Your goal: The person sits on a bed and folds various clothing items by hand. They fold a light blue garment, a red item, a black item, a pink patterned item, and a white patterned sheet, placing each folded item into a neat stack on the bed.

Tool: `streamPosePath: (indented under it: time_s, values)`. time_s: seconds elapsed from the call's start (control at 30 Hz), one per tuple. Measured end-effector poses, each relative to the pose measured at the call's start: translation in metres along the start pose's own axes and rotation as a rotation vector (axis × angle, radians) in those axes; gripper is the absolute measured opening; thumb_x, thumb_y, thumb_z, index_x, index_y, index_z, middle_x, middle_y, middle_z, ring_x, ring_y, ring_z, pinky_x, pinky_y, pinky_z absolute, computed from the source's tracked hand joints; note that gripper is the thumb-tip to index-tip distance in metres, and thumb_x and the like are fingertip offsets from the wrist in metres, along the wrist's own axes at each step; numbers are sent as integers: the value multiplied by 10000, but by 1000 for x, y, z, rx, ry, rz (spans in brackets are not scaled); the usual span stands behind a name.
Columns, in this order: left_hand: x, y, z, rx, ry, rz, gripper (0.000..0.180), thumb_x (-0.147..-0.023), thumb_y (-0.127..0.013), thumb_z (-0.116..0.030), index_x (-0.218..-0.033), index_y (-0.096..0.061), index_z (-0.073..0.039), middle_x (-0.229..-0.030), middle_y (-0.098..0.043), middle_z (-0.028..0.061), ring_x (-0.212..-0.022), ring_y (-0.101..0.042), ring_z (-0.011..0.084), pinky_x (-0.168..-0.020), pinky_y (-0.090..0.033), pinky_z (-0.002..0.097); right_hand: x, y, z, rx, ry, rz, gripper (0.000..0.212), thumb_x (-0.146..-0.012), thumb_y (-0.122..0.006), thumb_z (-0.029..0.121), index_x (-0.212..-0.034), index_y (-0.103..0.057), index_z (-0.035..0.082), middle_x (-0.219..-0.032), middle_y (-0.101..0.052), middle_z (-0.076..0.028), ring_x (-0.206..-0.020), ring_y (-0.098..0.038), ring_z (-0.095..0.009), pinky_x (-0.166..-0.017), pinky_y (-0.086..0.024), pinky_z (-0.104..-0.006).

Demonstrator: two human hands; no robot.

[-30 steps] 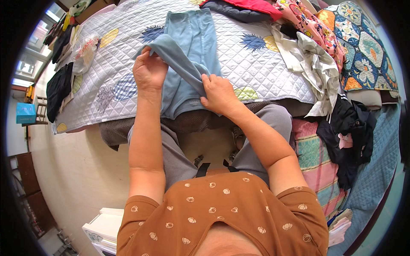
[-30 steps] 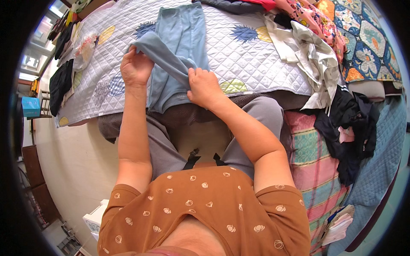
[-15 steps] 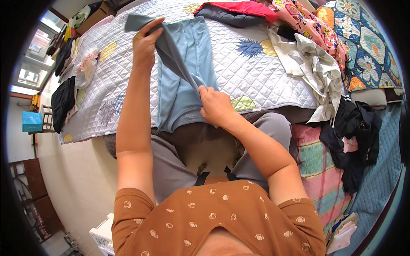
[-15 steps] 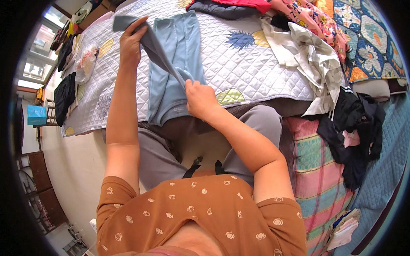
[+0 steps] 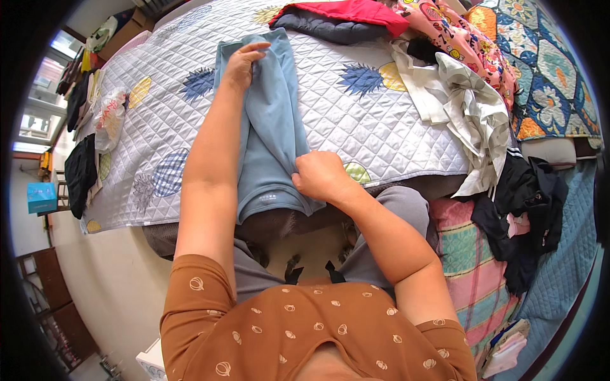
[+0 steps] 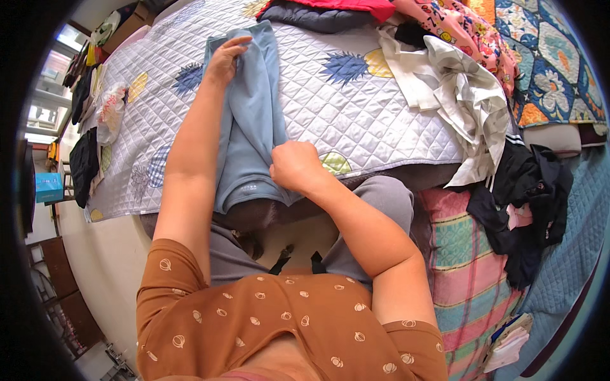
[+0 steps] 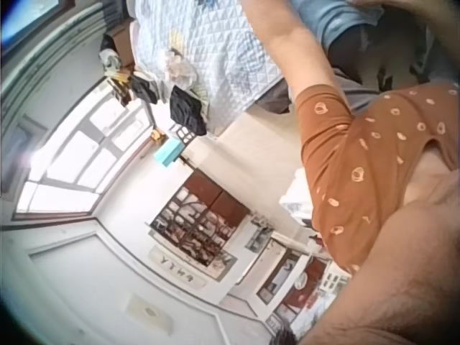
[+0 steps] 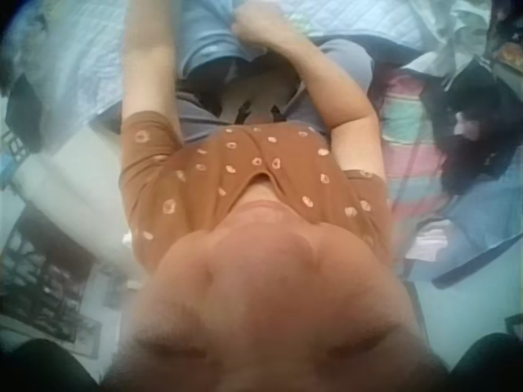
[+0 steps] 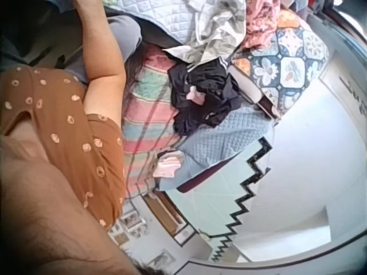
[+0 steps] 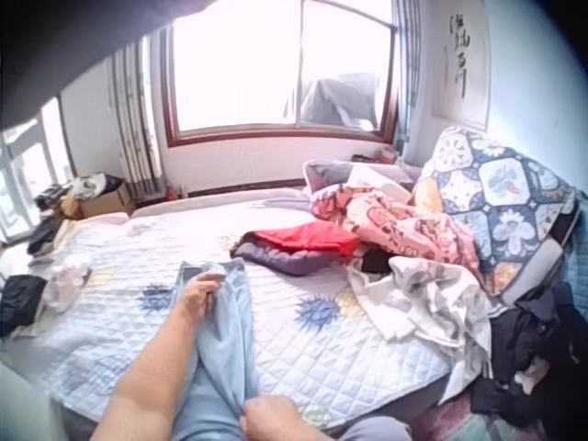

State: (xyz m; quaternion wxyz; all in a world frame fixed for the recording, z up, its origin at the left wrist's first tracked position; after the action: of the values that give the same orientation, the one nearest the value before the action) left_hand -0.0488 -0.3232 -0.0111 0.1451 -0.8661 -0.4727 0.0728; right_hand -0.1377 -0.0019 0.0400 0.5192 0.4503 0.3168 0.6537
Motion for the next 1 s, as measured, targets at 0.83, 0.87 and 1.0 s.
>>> streamPosePath:
  time_s: [0.83,0.87,1.0]
  values:
    - [102,-61,48,-1707,-417,2,678,-956,-449,-609,-1495,-424,-199,-1581,-343,127,-1485,-264,291,-1178,-174,566,-1,17,-6,134,65,213,415,-766,-660,469,-843,-741,69,-862,-715,-163,-863,-689,-351,-776,-539,-463]
    - [106,-61,45,-1696,-359,2,696,-958,-419,-631,-1507,-405,-205,-1591,-325,125,-1493,-248,285,-1186,-153,564,4,28,-7,117,46,212,427,-759,-687,454,-883,-737,49,-885,-719,-158,-870,-691,-343,-762,-539,-453]
    - [141,-59,12,-1646,-361,4,701,-970,-415,-626,-1528,-366,-205,-1611,-283,123,-1511,-199,281,-1187,-149,573,17,39,-13,-98,14,-389,540,-734,-763,496,-1037,-698,53,-1006,-711,-129,-915,-680,-318,-774,-524,-433]
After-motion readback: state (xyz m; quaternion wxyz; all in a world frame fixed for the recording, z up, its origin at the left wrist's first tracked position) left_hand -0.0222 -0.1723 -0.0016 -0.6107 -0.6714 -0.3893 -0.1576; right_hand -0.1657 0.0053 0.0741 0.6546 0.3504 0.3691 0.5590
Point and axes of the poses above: each hand's wrist, its own x-axis away from the middle knuckle, its own y-axis out of the back of the hand, z = x × y, the point moved 1 cm from there along -x, towards the middle knuckle
